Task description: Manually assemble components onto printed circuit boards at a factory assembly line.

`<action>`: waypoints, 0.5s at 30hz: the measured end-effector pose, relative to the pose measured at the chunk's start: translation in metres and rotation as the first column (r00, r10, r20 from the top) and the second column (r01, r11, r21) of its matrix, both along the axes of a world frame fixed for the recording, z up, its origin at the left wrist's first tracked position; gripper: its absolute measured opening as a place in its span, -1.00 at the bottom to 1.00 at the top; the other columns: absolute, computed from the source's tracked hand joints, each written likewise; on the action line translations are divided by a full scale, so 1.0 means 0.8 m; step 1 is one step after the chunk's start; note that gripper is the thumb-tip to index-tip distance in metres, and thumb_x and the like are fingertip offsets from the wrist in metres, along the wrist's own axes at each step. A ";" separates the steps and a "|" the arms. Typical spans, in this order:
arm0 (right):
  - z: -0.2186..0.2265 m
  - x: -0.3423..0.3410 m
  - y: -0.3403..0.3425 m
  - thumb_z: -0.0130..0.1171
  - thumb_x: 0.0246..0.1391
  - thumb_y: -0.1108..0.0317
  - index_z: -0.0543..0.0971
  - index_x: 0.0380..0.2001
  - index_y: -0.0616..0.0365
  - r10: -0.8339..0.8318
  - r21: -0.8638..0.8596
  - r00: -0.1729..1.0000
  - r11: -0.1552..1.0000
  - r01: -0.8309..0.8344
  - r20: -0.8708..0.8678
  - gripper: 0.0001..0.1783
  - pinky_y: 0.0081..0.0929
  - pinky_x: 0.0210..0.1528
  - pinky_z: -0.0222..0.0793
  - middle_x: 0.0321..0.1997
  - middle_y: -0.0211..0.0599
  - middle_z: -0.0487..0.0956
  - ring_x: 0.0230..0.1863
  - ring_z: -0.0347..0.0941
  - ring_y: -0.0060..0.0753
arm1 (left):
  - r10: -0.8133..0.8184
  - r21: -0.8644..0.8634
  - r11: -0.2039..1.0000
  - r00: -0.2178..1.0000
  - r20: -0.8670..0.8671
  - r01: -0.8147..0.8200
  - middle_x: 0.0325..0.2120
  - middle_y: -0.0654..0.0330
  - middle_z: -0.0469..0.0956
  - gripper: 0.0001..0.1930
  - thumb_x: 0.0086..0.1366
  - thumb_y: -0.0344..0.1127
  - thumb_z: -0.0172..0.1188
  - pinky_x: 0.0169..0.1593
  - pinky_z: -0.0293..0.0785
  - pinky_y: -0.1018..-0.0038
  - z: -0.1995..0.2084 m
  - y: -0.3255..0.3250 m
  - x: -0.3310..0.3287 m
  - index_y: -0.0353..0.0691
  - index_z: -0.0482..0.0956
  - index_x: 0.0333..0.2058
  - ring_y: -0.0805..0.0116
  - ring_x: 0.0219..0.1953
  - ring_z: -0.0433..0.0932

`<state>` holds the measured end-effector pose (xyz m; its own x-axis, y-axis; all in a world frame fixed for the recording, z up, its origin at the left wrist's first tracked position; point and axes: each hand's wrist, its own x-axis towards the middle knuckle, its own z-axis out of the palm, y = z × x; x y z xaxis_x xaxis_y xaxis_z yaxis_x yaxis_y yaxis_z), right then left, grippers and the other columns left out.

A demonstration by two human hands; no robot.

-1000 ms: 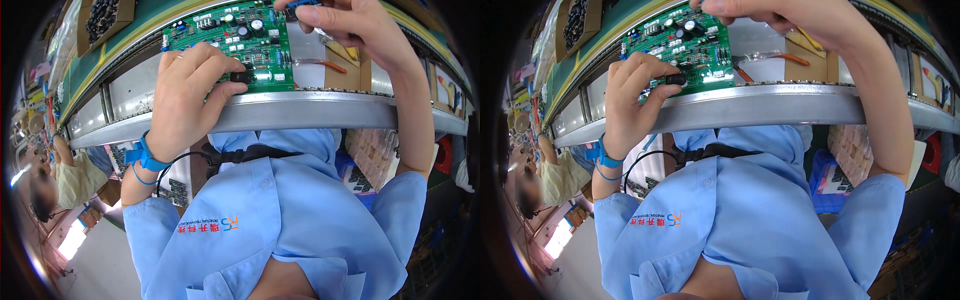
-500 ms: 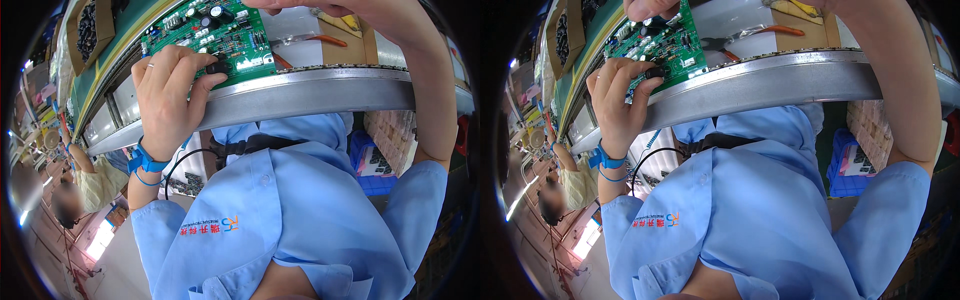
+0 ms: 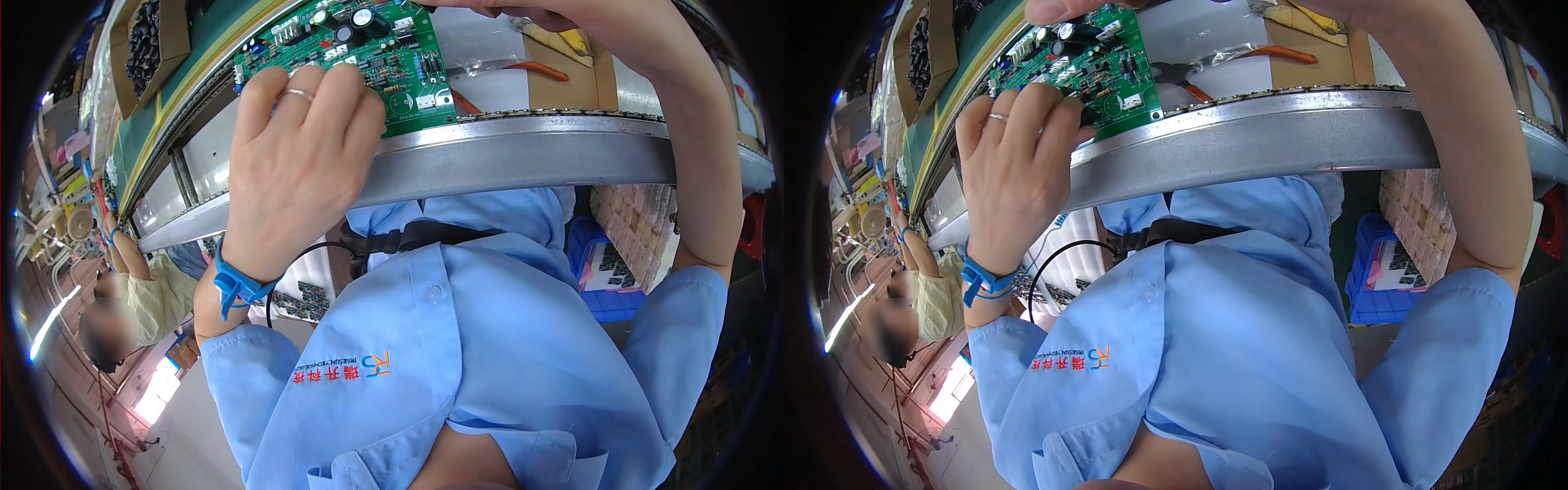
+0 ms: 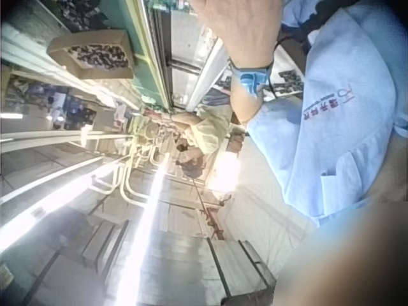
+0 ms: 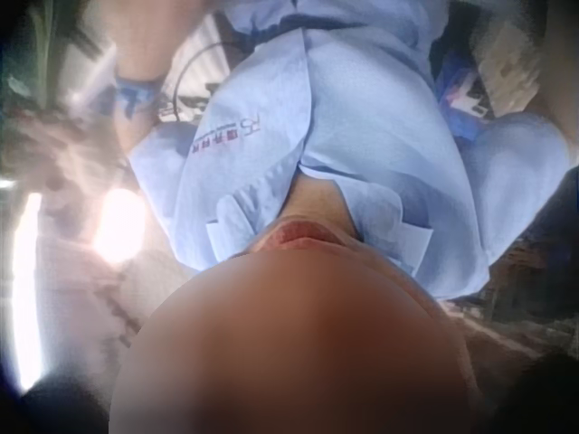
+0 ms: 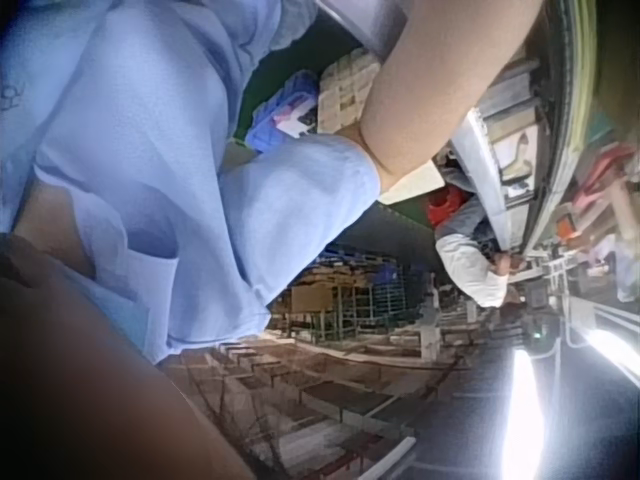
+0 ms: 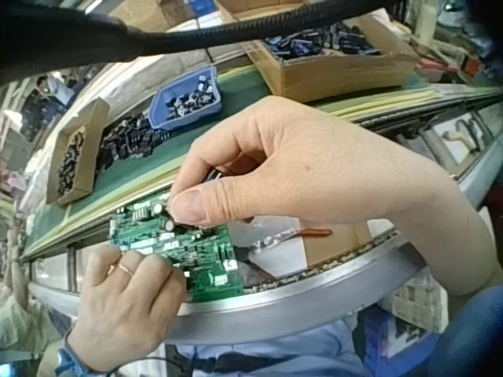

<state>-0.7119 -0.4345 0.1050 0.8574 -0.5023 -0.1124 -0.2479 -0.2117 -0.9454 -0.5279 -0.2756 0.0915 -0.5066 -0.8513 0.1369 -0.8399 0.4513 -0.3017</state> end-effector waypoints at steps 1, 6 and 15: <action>-0.004 0.000 -0.001 0.29 0.17 0.18 0.70 -0.20 0.20 0.005 -0.011 1.000 1.000 -0.005 0.022 -0.70 -0.66 -0.35 0.34 -0.42 -0.38 0.62 -0.44 0.43 -0.63 | -0.054 0.006 0.999 0.997 0.046 0.054 -0.40 0.22 0.32 -0.83 -0.01 -0.34 0.19 0.00 0.29 0.33 0.001 -0.002 0.000 -0.18 0.49 -0.39 0.33 -0.31 0.43; -0.006 -0.001 -0.002 0.29 0.17 0.18 0.70 -0.20 0.20 0.006 -0.036 1.000 0.999 -0.006 -0.009 -0.70 -0.66 -0.34 0.33 -0.44 -0.41 0.62 -0.44 0.41 -0.64 | -0.073 0.113 0.992 0.993 0.097 0.062 -0.35 0.22 0.37 -0.80 0.01 -0.31 0.23 0.01 0.29 0.31 0.016 -0.010 -0.003 -0.19 0.50 -0.35 0.31 -0.28 0.45; 0.004 0.021 0.025 0.05 -0.04 0.38 0.65 -0.50 0.27 0.315 -0.232 0.942 0.913 -0.335 -0.120 -0.77 -0.25 -0.48 0.39 -0.66 0.00 0.53 -0.62 0.47 -0.09 | -0.102 0.125 0.985 0.989 -0.109 0.116 -0.46 0.25 0.39 -0.77 -0.01 -0.35 0.27 -0.05 0.31 0.33 0.004 -0.007 0.021 -0.15 0.52 -0.32 0.31 -0.38 0.46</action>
<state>-0.6951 -0.4144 0.1082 0.9713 -0.2181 -0.0951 -0.1975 -0.5161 -0.8335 -0.5109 -0.2811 0.0945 -0.5865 -0.8056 0.0841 -0.8067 0.5717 -0.1494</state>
